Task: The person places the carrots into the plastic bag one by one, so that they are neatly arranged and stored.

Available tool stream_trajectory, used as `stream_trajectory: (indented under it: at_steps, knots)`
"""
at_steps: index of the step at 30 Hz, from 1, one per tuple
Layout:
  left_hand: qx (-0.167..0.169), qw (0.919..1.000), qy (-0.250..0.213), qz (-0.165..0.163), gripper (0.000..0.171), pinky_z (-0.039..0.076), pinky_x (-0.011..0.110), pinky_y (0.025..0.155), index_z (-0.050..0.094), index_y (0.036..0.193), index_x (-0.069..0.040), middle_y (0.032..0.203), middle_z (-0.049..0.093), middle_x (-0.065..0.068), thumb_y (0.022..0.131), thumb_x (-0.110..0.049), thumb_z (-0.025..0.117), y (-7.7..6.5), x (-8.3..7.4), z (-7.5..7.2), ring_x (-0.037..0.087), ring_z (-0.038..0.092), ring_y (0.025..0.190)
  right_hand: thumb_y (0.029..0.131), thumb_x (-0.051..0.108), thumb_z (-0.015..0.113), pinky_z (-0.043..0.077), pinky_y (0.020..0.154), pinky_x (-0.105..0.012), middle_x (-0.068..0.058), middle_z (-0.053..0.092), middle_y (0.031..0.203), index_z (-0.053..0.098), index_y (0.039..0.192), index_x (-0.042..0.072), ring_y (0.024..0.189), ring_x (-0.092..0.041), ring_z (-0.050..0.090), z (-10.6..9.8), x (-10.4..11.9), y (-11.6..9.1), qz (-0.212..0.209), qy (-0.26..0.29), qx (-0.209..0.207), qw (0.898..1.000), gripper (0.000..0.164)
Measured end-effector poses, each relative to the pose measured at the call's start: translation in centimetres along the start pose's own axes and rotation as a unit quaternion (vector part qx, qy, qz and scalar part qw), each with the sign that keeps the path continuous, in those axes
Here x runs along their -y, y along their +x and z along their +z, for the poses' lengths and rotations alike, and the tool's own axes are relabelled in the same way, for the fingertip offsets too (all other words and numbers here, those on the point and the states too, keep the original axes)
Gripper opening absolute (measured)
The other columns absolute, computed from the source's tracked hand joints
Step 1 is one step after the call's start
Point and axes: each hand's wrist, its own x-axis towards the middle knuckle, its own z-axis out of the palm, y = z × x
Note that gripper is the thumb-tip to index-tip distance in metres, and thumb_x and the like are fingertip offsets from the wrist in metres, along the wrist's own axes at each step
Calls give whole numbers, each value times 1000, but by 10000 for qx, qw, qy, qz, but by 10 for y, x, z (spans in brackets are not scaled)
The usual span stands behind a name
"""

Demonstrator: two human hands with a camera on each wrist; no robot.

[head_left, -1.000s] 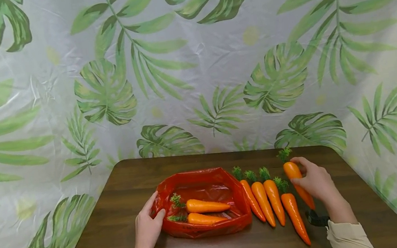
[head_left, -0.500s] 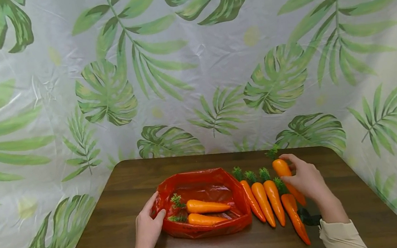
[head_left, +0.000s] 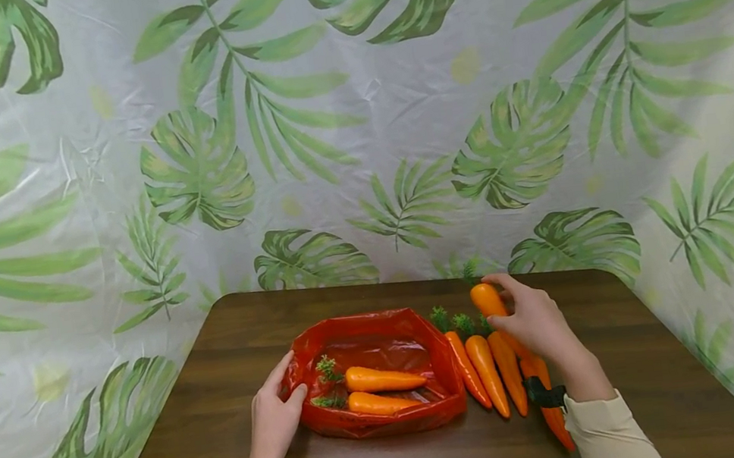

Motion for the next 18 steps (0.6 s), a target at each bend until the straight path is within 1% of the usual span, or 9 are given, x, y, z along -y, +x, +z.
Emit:
stream_trajectory:
  at_steps: [4,11,18]
  knots:
    - [23,10000,-33,19,56,47,49,99,54,146,-11,147,53,13,92,-6,70,-1,0,0,38,51,132,87,16,78,53,64,-37,-17,69,120,50,146,21,90,-28,67,5,9,4,-69,53,87,9999,66]
    - [33,10000,-41,2,56,47,50,98,54,146,-11,148,52,14,92,-5,70,-1,1,0,39,51,133,85,14,79,54,69,-41,-15,69,119,51,144,21,90,-26,67,13,22,9,-163,55,172,9997,66]
    - [8,10000,-55,52,56,47,50,99,55,145,-11,147,53,14,92,-5,70,0,0,-1,39,51,132,85,14,78,54,66,-37,-12,69,117,52,142,24,87,-24,67,21,34,16,-241,69,240,9994,63]
